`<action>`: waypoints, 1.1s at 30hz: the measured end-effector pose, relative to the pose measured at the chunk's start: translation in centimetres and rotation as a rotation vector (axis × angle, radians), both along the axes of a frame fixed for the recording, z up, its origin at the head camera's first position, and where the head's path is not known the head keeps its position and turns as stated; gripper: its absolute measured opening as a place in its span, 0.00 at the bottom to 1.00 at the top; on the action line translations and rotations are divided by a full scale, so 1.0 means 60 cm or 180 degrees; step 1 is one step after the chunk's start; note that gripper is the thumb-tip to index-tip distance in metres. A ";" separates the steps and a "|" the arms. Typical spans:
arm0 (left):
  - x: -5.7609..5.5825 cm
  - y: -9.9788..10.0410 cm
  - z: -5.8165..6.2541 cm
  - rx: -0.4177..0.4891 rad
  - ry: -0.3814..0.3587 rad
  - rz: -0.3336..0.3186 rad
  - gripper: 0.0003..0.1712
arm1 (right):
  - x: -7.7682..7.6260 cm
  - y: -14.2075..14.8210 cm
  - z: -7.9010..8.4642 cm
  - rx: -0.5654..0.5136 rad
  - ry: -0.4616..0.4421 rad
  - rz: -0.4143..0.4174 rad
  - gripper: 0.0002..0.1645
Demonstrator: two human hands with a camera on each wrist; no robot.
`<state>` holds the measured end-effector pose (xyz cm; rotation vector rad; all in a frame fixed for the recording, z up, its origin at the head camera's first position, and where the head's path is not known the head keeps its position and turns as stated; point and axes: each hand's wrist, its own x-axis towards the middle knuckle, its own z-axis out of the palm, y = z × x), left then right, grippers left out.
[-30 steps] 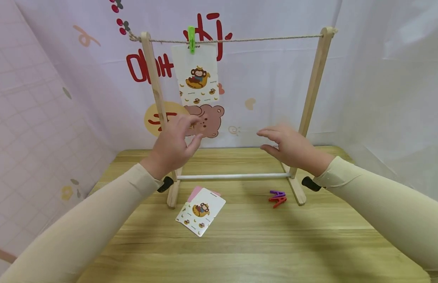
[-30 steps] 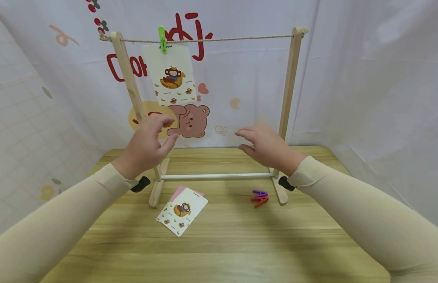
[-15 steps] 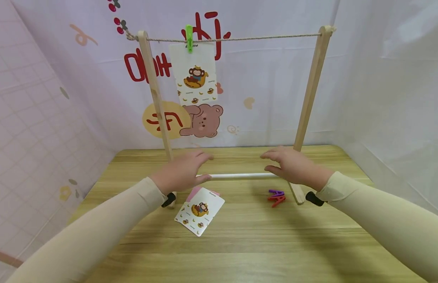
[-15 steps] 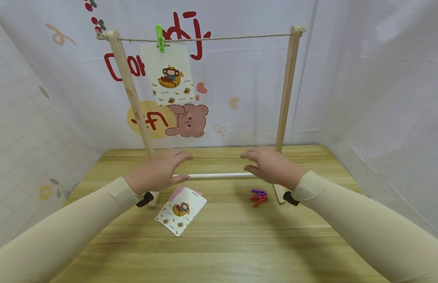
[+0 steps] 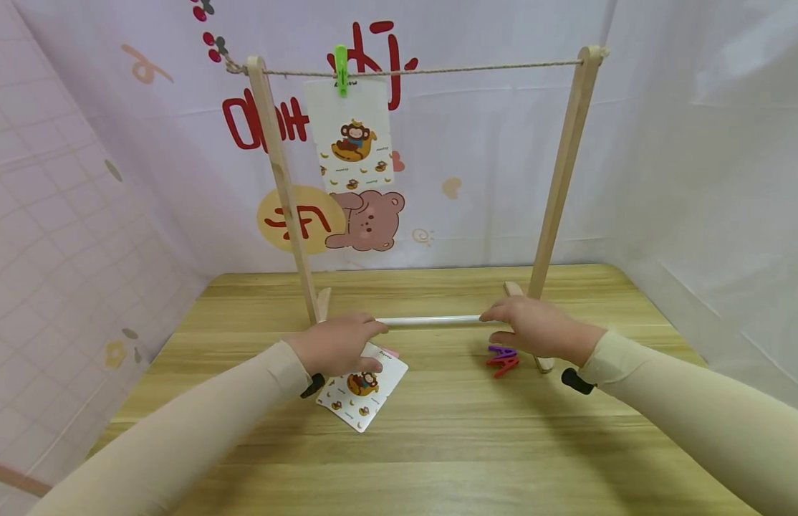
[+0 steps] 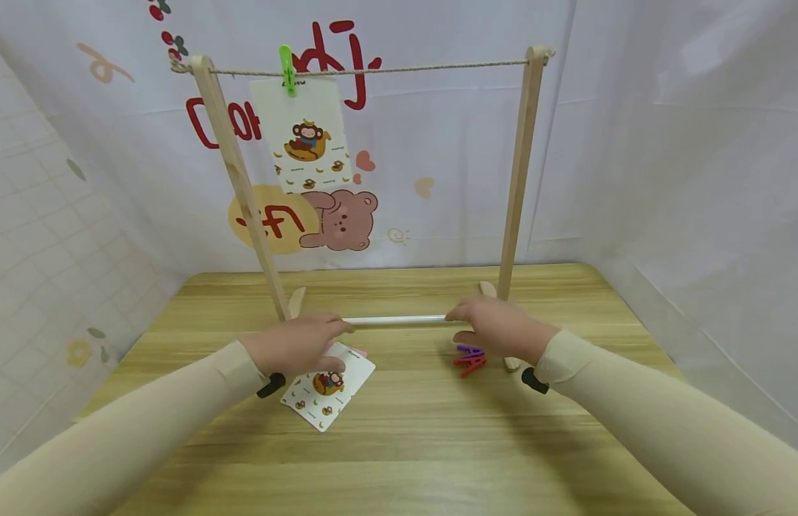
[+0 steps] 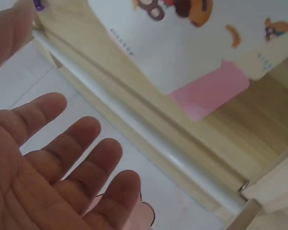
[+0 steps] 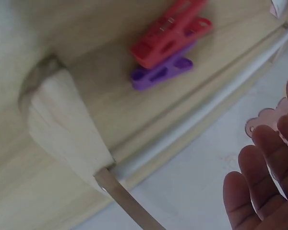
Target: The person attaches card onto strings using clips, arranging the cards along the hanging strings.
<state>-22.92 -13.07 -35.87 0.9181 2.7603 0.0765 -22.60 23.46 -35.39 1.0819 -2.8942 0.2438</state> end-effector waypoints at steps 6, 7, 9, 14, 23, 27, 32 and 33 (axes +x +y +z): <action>0.006 0.002 -0.011 -0.0032 -0.0173 0.0027 0.38 | 0.005 0.003 -0.023 0.0166 -0.0224 -0.0006 0.19; 0.007 0.002 -0.013 -0.0040 -0.0176 0.0011 0.38 | 0.004 0.004 -0.026 0.0167 -0.0269 0.0009 0.18; 0.009 0.002 -0.019 -0.0083 -0.0150 -0.0014 0.37 | 0.001 0.007 -0.034 0.0186 -0.0371 0.0064 0.14; 0.010 0.002 -0.038 -0.0186 -0.0165 -0.0028 0.34 | -0.005 0.016 -0.054 0.0285 -0.0432 0.0208 0.10; 0.011 0.009 -0.055 -0.0213 -0.0081 0.0016 0.36 | -0.012 0.025 -0.074 0.0138 -0.0218 0.0464 0.06; 0.010 0.010 -0.059 -0.0197 -0.0056 0.0040 0.35 | -0.011 0.024 -0.077 0.0111 -0.0195 0.0477 0.06; 0.011 0.012 -0.058 -0.0143 -0.0100 0.0123 0.35 | -0.005 0.020 -0.073 0.0110 -0.0117 0.0475 0.06; 0.012 0.012 -0.057 -0.0135 -0.0108 0.0141 0.35 | -0.004 0.020 -0.072 0.0104 -0.0103 0.0482 0.06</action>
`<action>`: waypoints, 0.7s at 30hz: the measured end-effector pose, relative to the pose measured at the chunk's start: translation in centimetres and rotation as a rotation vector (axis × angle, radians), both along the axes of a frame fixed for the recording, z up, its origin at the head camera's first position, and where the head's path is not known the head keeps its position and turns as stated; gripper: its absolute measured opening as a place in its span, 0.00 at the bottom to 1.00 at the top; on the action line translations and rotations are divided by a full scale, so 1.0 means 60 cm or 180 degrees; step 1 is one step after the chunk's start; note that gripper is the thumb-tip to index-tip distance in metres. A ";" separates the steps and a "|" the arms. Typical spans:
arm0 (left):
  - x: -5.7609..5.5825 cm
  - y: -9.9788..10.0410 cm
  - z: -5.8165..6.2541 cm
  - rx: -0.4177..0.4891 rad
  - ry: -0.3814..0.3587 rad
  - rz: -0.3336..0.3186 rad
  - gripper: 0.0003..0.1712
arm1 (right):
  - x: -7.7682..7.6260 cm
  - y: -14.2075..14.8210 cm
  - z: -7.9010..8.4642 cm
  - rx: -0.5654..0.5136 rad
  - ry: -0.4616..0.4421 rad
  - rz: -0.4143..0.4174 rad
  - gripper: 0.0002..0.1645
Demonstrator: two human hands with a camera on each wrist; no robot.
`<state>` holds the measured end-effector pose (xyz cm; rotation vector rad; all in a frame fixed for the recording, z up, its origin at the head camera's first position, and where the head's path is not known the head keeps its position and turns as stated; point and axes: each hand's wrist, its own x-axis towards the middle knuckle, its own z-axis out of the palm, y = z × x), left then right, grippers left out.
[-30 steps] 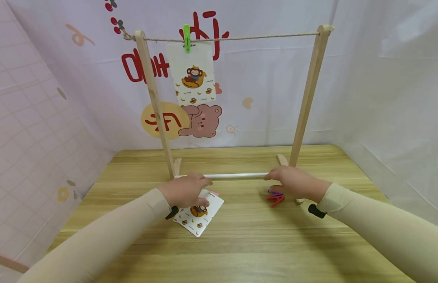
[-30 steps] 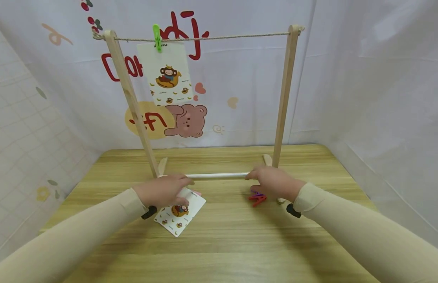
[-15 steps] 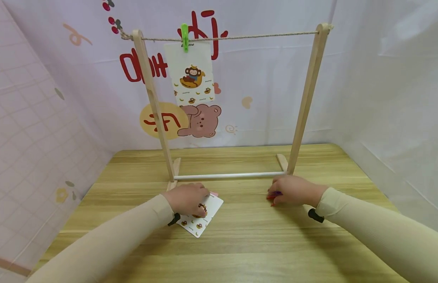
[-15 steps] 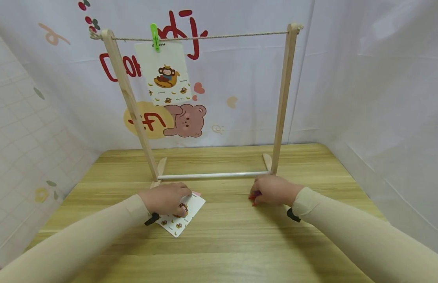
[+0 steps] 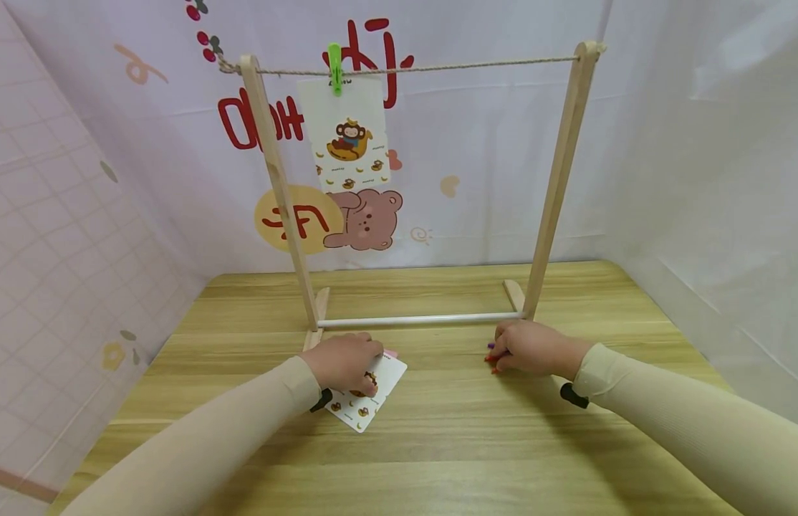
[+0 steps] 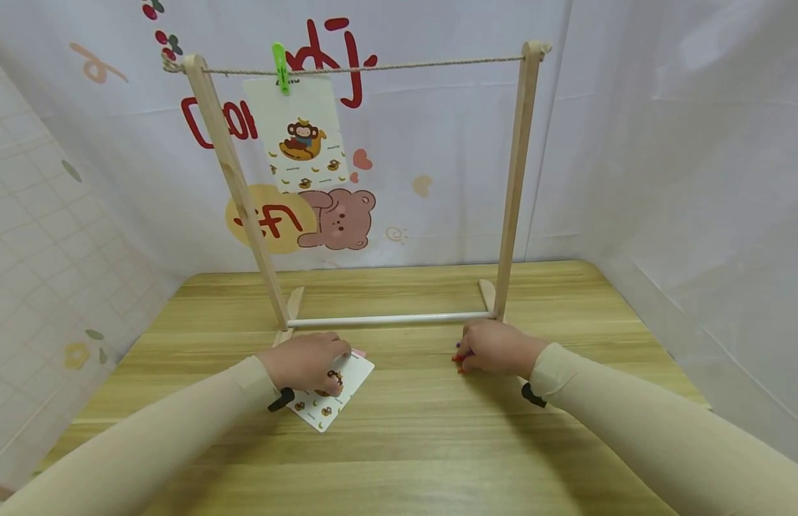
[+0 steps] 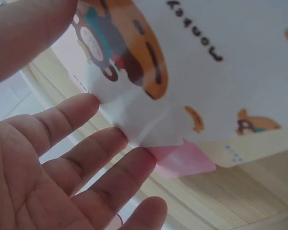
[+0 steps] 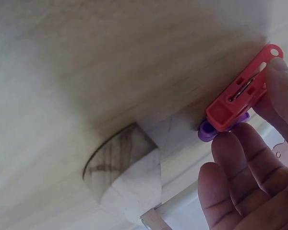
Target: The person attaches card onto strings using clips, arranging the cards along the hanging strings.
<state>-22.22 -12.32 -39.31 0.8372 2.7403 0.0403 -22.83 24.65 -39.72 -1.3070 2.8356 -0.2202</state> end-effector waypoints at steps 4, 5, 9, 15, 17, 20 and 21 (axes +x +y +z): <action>0.001 0.002 0.005 0.0039 -0.0040 0.0045 0.36 | 0.003 -0.002 0.003 0.0014 0.0049 0.0005 0.07; 0.000 0.002 0.005 0.0049 -0.0058 0.0055 0.36 | 0.003 -0.002 0.003 0.0026 0.0058 0.0000 0.07; -0.004 0.001 0.008 0.0112 -0.0112 0.0080 0.36 | 0.004 -0.001 0.002 0.0050 0.0065 -0.0027 0.07; -0.011 -0.002 0.007 0.0120 -0.0077 0.0002 0.39 | 0.004 -0.001 -0.004 -0.0023 0.0011 -0.0030 0.07; -0.013 -0.003 0.005 0.0096 -0.0070 -0.0027 0.38 | 0.005 -0.001 -0.004 -0.0040 0.0000 -0.0055 0.07; -0.017 -0.003 0.005 0.0082 -0.0075 -0.0047 0.38 | 0.005 -0.001 -0.005 -0.0046 -0.0016 -0.0089 0.04; -0.018 -0.003 0.005 0.0073 -0.0071 -0.0059 0.39 | 0.005 -0.001 -0.005 -0.0043 -0.0017 -0.0081 0.04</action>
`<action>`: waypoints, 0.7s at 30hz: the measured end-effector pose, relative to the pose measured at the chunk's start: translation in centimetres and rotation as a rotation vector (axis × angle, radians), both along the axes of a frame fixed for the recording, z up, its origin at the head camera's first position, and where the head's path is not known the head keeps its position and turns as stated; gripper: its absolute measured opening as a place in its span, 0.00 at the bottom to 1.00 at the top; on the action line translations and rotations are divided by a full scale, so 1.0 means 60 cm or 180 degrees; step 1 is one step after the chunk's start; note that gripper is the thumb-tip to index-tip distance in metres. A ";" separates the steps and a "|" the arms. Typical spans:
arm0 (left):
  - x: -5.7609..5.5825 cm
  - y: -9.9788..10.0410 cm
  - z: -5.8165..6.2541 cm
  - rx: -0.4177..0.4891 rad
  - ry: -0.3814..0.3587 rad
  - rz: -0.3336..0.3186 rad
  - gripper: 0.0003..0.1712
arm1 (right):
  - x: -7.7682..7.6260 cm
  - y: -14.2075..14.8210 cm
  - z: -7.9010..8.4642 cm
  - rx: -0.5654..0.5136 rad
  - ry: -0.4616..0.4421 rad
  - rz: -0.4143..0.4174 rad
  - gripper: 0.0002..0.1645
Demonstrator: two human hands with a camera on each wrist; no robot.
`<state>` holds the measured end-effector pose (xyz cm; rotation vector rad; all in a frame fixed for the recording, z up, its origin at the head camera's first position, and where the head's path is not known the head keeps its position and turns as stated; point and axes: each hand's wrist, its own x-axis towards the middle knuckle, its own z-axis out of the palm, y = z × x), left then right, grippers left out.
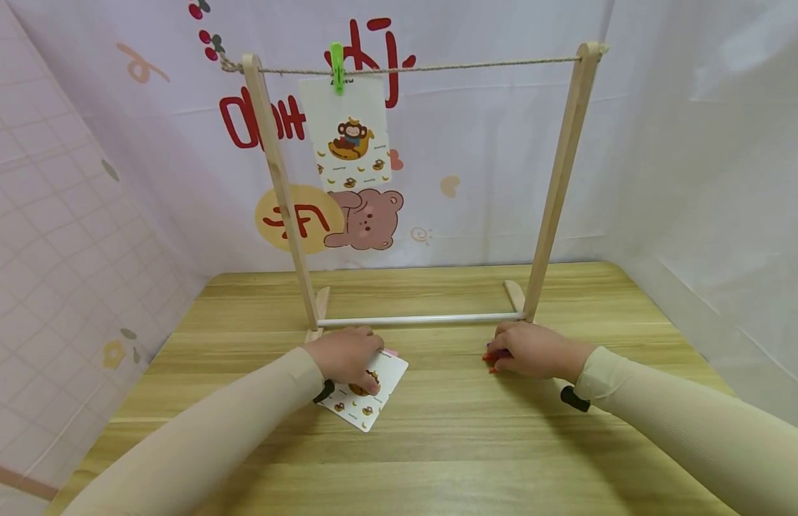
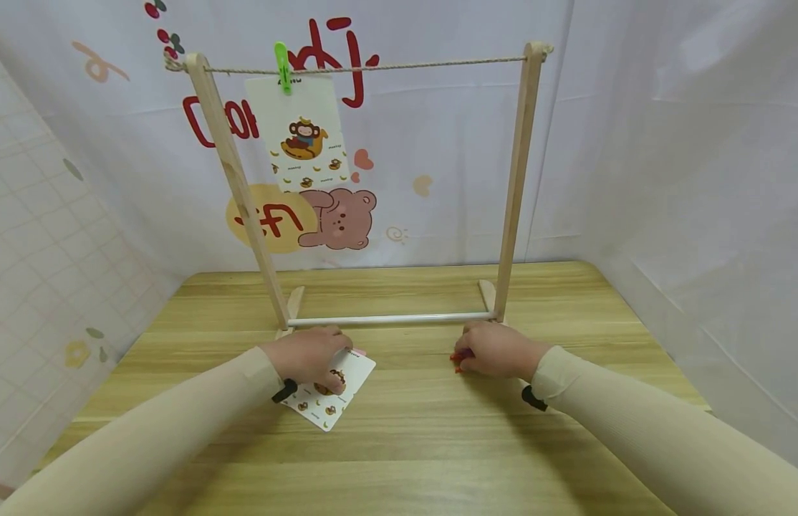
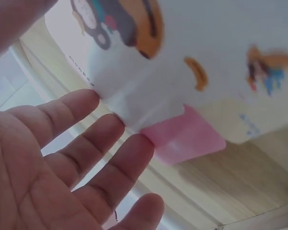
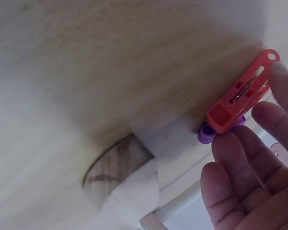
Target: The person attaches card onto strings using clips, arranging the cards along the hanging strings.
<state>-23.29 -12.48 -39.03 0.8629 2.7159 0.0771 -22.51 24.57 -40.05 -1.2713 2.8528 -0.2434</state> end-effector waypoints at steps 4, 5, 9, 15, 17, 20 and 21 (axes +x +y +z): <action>-0.006 -0.002 0.001 -0.0047 0.0019 -0.0046 0.42 | -0.001 -0.004 0.000 0.0004 -0.0115 -0.0030 0.06; -0.007 -0.002 0.002 -0.0068 0.0014 -0.0059 0.43 | -0.001 -0.005 0.001 0.0000 -0.0127 -0.0020 0.07; -0.010 -0.004 0.005 -0.0084 -0.0102 -0.0050 0.45 | -0.001 -0.010 0.003 0.0054 -0.0103 -0.0004 0.08; -0.012 -0.003 0.005 -0.0069 -0.0150 -0.0039 0.46 | -0.002 -0.015 0.003 0.0216 -0.0044 -0.0006 0.10; -0.015 -0.004 0.002 -0.0078 -0.0118 -0.0060 0.47 | -0.001 -0.017 0.003 0.0262 -0.0037 -0.0021 0.10; -0.020 -0.006 -0.004 -0.0086 -0.0065 -0.0108 0.49 | 0.001 -0.019 0.004 0.0279 -0.0006 -0.0030 0.09; -0.022 -0.007 -0.005 -0.0067 -0.0061 -0.0115 0.49 | 0.001 -0.019 0.004 0.0279 0.0003 -0.0030 0.08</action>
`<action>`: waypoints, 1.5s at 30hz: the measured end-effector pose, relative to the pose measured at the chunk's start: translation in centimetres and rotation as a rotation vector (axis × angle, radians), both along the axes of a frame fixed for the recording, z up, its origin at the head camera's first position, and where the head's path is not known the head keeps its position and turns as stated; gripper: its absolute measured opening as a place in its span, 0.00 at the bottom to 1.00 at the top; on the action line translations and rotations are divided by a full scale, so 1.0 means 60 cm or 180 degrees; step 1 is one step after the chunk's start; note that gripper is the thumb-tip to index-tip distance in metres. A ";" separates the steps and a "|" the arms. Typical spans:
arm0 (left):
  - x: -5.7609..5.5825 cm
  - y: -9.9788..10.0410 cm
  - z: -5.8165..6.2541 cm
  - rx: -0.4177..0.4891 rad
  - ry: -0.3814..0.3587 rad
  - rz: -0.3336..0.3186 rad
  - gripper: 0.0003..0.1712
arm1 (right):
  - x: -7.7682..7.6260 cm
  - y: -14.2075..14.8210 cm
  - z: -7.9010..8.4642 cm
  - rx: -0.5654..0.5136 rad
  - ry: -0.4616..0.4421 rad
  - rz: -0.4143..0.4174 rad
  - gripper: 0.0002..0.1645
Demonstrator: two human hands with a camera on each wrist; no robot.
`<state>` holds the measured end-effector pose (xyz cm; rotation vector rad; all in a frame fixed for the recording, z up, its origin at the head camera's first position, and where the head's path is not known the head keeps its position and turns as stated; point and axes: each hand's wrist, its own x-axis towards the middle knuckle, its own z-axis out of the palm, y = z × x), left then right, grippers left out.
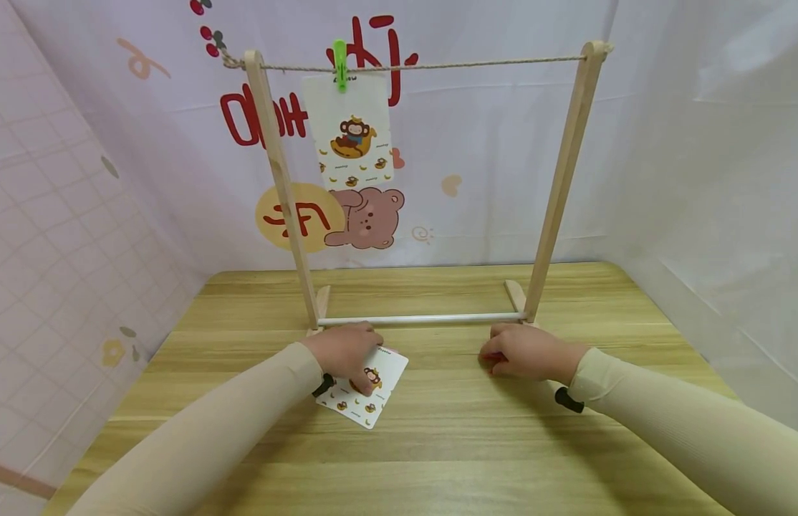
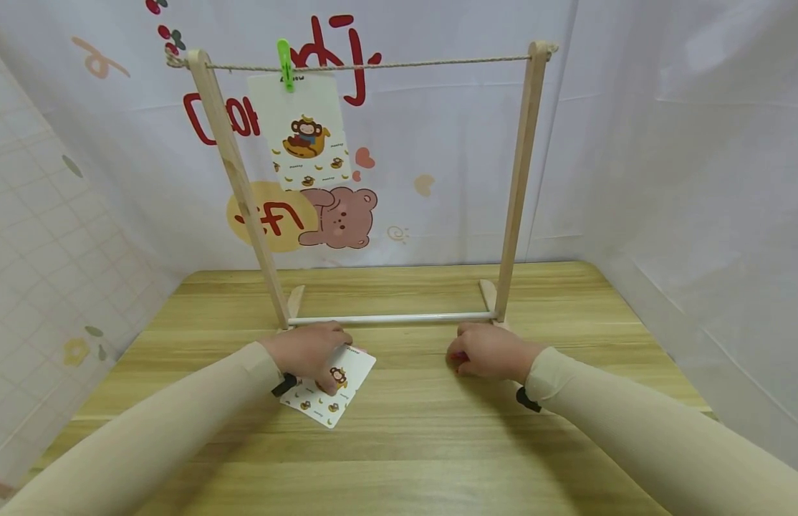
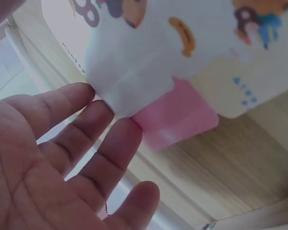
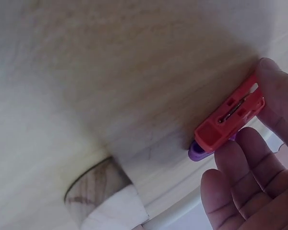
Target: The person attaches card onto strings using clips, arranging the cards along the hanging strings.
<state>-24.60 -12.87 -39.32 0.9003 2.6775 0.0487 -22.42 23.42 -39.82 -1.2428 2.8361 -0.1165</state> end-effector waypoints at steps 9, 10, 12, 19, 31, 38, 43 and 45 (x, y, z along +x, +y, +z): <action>-0.006 -0.003 -0.002 0.0146 -0.0045 0.0071 0.51 | 0.000 -0.002 -0.006 -0.0106 0.0048 0.0045 0.09; -0.006 -0.003 -0.003 0.0138 -0.0030 0.0077 0.51 | -0.001 -0.002 -0.006 -0.0118 0.0053 0.0058 0.10; -0.007 -0.003 -0.005 0.0128 -0.0007 0.0090 0.50 | -0.001 -0.002 -0.006 -0.0132 0.0058 0.0069 0.10; -0.007 -0.005 -0.008 0.0228 -0.0040 0.0173 0.50 | 0.002 -0.005 -0.005 -0.0213 0.0033 0.0098 0.08; -0.005 -0.006 -0.003 0.0400 -0.0109 0.0183 0.54 | 0.006 -0.008 -0.005 -0.0351 0.0069 0.0160 0.08; -0.001 -0.004 0.003 0.0567 -0.0085 0.0206 0.51 | 0.003 -0.007 -0.011 -0.0401 0.0127 0.0258 0.07; -0.001 -0.005 0.007 0.0629 -0.0091 0.0235 0.47 | 0.001 -0.006 -0.013 -0.0311 0.0080 0.0233 0.08; -0.001 -0.006 0.009 0.0653 -0.0106 0.0249 0.45 | 0.001 -0.006 -0.013 -0.0274 0.0064 0.0192 0.08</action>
